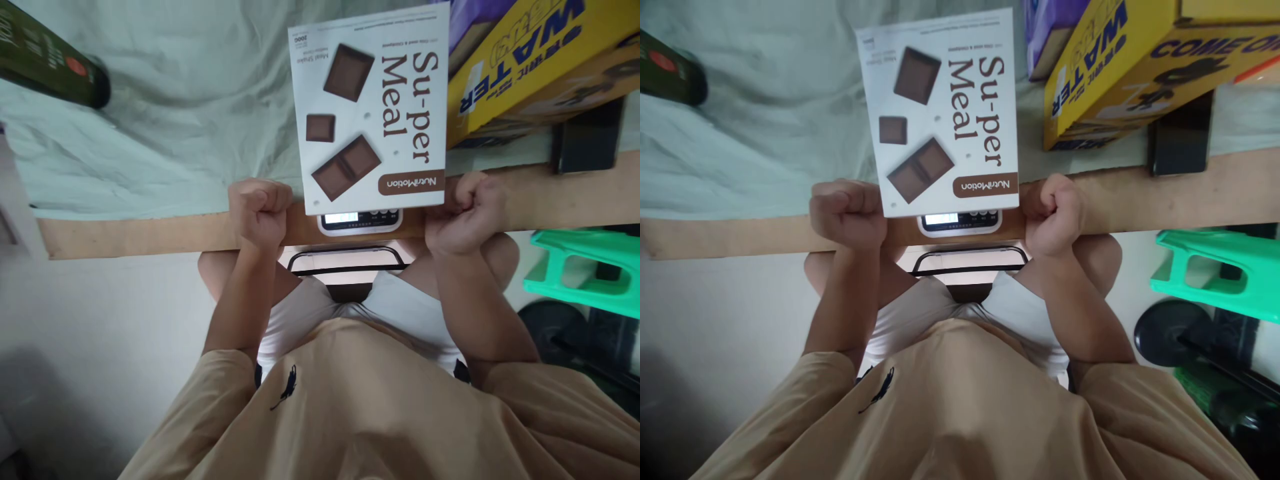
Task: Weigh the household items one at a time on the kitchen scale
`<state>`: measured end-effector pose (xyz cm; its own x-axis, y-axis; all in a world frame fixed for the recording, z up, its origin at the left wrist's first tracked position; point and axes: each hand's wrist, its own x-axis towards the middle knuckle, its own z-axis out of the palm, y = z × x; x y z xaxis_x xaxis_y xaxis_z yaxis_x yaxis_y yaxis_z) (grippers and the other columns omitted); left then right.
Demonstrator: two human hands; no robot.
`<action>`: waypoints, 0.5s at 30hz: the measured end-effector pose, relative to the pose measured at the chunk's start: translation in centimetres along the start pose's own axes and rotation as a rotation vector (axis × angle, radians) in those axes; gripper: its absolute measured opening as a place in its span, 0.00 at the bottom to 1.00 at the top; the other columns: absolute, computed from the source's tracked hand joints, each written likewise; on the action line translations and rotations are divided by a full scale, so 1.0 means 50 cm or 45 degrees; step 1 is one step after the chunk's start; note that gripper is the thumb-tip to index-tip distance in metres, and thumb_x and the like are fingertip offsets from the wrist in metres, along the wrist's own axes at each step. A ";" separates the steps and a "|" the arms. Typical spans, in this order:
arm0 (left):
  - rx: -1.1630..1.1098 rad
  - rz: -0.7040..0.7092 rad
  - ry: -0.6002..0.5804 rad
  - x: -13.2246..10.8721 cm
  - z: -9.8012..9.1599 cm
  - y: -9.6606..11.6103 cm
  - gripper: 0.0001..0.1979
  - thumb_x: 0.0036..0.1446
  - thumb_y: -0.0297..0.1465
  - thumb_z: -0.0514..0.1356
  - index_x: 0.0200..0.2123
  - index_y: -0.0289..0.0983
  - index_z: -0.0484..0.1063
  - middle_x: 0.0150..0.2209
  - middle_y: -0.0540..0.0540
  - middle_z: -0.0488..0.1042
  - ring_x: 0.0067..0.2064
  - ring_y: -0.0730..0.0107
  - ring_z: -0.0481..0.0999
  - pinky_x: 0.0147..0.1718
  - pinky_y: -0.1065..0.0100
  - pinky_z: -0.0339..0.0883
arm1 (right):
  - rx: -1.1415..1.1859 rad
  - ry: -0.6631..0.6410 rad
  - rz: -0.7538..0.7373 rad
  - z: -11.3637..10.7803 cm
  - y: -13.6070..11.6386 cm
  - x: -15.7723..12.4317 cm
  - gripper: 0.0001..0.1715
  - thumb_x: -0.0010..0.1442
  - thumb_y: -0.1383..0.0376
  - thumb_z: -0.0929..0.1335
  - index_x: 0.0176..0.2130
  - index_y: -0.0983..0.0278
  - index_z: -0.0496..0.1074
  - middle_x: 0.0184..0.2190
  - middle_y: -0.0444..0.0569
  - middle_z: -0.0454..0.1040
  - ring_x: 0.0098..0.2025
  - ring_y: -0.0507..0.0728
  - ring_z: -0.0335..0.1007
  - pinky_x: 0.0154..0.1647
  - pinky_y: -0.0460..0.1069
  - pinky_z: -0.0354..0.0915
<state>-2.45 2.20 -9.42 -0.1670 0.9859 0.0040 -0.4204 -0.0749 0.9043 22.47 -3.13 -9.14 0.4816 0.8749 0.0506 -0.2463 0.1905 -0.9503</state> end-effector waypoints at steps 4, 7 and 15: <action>0.041 0.041 -0.055 -0.002 -0.001 -0.004 0.35 0.52 0.39 0.62 0.24 0.38 0.31 0.26 0.54 0.28 0.23 0.85 0.35 0.21 0.73 0.44 | 0.006 -0.016 0.023 -0.004 0.003 -0.002 0.39 0.59 0.45 0.69 0.19 0.64 0.43 0.15 0.39 0.37 0.17 0.44 0.37 0.18 0.45 0.37; 0.035 0.041 -0.102 -0.002 0.001 -0.003 0.35 0.51 0.39 0.63 0.23 0.38 0.31 0.26 0.55 0.28 0.23 0.85 0.34 0.21 0.72 0.41 | 0.017 -0.004 0.014 -0.001 0.008 -0.001 0.39 0.60 0.45 0.68 0.19 0.63 0.42 0.15 0.40 0.37 0.17 0.45 0.37 0.17 0.46 0.36; 0.133 -0.067 0.046 -0.008 -0.006 -0.014 0.31 0.61 0.35 0.60 0.20 0.37 0.37 0.24 0.52 0.37 0.23 0.80 0.48 0.25 0.71 0.50 | -0.083 -0.026 0.125 0.014 -0.005 -0.001 0.24 0.60 0.45 0.67 0.30 0.62 0.64 0.24 0.43 0.60 0.22 0.48 0.57 0.18 0.45 0.49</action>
<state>-2.37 1.84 -10.20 -0.1801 0.9819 -0.0587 -0.3346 -0.0050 0.9423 21.91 -2.93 -8.67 0.4402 0.8971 -0.0382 -0.2363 0.0747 -0.9688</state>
